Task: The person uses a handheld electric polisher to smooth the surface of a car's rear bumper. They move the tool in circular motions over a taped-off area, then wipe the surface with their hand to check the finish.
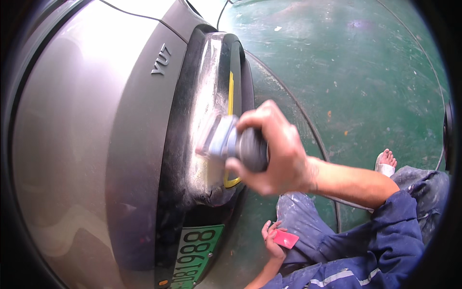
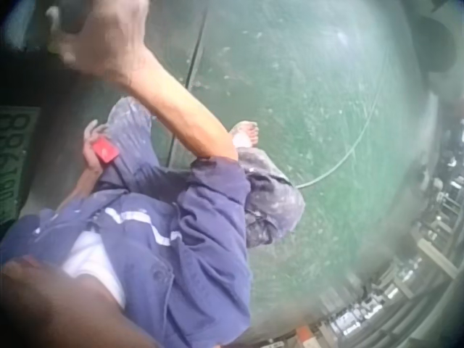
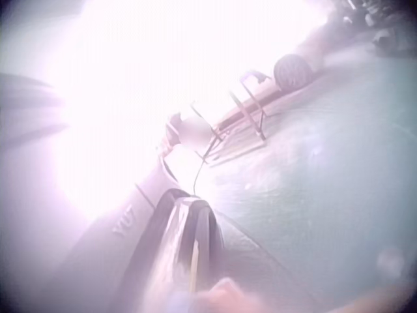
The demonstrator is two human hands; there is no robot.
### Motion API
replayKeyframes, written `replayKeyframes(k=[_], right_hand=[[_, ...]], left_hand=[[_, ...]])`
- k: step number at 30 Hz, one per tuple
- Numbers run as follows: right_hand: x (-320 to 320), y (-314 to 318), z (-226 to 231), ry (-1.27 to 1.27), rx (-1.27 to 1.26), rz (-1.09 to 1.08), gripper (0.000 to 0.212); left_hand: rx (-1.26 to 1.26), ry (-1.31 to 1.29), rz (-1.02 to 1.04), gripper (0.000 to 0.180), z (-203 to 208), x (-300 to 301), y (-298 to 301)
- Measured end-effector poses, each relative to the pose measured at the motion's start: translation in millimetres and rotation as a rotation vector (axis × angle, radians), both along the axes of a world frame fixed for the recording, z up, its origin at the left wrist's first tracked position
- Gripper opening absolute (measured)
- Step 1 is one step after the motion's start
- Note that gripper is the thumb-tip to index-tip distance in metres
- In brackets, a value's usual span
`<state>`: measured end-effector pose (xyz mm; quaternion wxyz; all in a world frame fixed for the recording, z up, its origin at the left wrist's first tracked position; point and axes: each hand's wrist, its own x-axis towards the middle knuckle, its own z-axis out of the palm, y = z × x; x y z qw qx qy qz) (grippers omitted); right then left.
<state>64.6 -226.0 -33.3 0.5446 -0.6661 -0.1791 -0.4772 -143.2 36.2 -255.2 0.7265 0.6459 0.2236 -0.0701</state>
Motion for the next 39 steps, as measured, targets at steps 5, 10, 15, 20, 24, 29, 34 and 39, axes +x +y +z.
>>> replayKeyframes(k=[5, 10, 15, 20, 24, 29, 34, 39], right_hand=[[-36, 28, 3, 0.015, -0.088, 0.113, 0.054], [20, -23, 18, 0.068, -0.008, -0.132, 0.05], [50, -48, 5, 0.158, 0.144, -0.089, 0.05], [33, -9, -9, 0.158, 0.223, 0.067, 0.054], [-23, 26, -8, 0.172, 0.255, 0.18, 0.057], [-55, 49, -13, 0.236, 0.237, 0.279, 0.059], [0, 8, 1, 0.227, 0.257, 0.092, 0.054], [59, -44, -20, 0.376, 0.335, -0.123, 0.053]], left_hand=[[0.005, 0.008, -0.046, 0.07, -13, 2, 6], [0.034, -0.002, -0.035, 0.068, 2, 0, 1], [0.049, 0.025, -0.067, 0.068, 2, 5, 7], [0.056, 0.074, -0.105, 0.068, 4, 9, 3], [-0.007, 0.06, -0.041, 0.059, -1, 5, 4], [-0.001, -0.05, -0.049, 0.051, -10, 6, 3], [0.087, 0.051, -0.115, 0.059, 10, 9, -1], [0.061, 0.099, -0.227, 0.068, 25, 30, -5]])
